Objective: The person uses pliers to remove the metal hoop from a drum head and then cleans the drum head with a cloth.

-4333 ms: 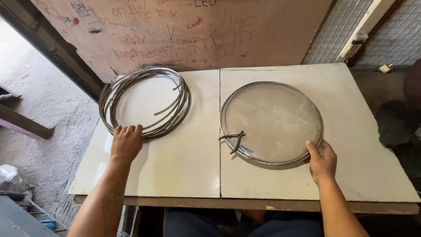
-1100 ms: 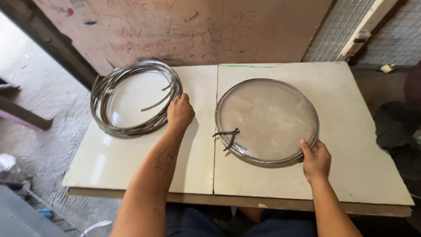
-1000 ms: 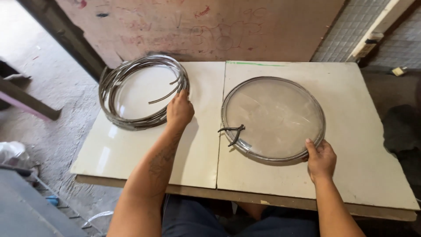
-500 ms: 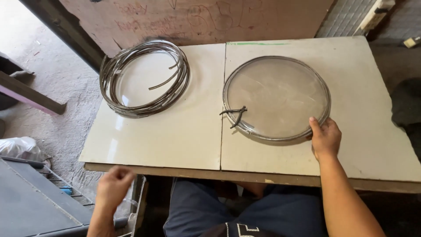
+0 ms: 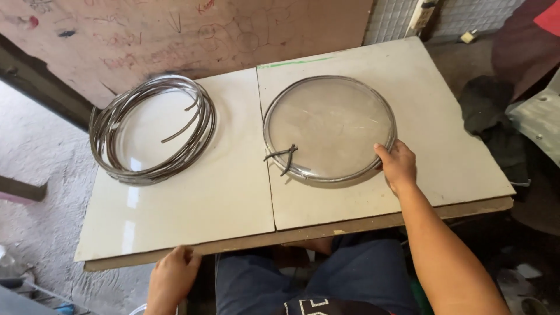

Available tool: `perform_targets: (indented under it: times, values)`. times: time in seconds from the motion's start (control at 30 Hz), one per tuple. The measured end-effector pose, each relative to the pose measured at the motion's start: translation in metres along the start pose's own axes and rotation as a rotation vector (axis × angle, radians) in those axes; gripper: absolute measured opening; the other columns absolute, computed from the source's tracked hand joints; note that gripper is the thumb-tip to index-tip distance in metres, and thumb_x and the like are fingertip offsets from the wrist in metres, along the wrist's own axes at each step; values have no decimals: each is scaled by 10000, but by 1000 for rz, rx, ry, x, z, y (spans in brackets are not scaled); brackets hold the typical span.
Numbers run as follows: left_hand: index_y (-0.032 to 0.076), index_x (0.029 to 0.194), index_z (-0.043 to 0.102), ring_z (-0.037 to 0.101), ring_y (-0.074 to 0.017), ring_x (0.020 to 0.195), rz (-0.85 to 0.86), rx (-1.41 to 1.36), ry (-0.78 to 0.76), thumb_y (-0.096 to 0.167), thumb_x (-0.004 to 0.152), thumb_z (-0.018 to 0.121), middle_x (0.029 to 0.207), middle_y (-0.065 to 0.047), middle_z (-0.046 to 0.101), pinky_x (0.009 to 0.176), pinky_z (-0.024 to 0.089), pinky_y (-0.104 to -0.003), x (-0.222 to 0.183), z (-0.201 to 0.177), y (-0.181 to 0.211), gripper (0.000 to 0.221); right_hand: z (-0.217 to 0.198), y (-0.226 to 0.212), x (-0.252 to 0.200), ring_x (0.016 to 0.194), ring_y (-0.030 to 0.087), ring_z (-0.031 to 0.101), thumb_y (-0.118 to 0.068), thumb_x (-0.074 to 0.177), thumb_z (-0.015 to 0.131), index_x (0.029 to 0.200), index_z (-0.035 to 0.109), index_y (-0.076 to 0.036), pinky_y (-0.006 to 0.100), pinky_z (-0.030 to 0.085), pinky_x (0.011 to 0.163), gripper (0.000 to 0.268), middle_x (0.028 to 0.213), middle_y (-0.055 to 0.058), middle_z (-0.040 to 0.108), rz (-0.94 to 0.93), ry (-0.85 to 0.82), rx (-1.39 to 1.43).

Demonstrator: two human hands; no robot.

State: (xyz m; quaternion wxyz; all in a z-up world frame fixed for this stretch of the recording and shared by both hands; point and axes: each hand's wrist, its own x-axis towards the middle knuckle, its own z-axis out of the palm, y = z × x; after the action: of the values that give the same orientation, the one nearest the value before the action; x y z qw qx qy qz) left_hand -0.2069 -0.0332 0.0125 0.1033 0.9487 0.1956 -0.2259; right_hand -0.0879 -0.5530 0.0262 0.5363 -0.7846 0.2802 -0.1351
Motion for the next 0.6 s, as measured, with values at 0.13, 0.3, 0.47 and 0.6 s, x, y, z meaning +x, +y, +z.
perform_targets:
  times: [0.13,0.3,0.47,0.6]
  values:
    - [206,1169,727,662,-248,1167,318,-317,256,417,856,640,1180,-18,741,1042,471,-385,-8,-11,82,388,-14,11,12,1073,223,691,-218,878,716,1262,681,-40,334,554,914,425,1180,109,742,83,-28,204]
    - [60,1294,611,572,-405,1220,935,-481,665,434,839,783,1359,-228,555,1024,493,-501,-30,9,193,612,-39,44,37,955,219,664,-265,832,684,1074,751,-41,370,491,747,336,1058,84,744,90,-30,-24]
    - [57,1421,495,643,-437,1112,806,-144,491,646,749,766,1325,-245,509,817,612,-466,-39,28,258,934,-55,24,26,1098,487,678,-534,888,731,1321,720,-11,577,573,843,679,1156,281,731,-37,32,-494]
    - [23,1389,528,690,-427,1028,783,-83,462,508,833,767,1170,-240,598,783,622,-443,-19,48,263,775,-60,35,14,1076,385,710,-529,908,742,1240,784,-88,467,587,889,553,1188,151,708,-253,243,-646]
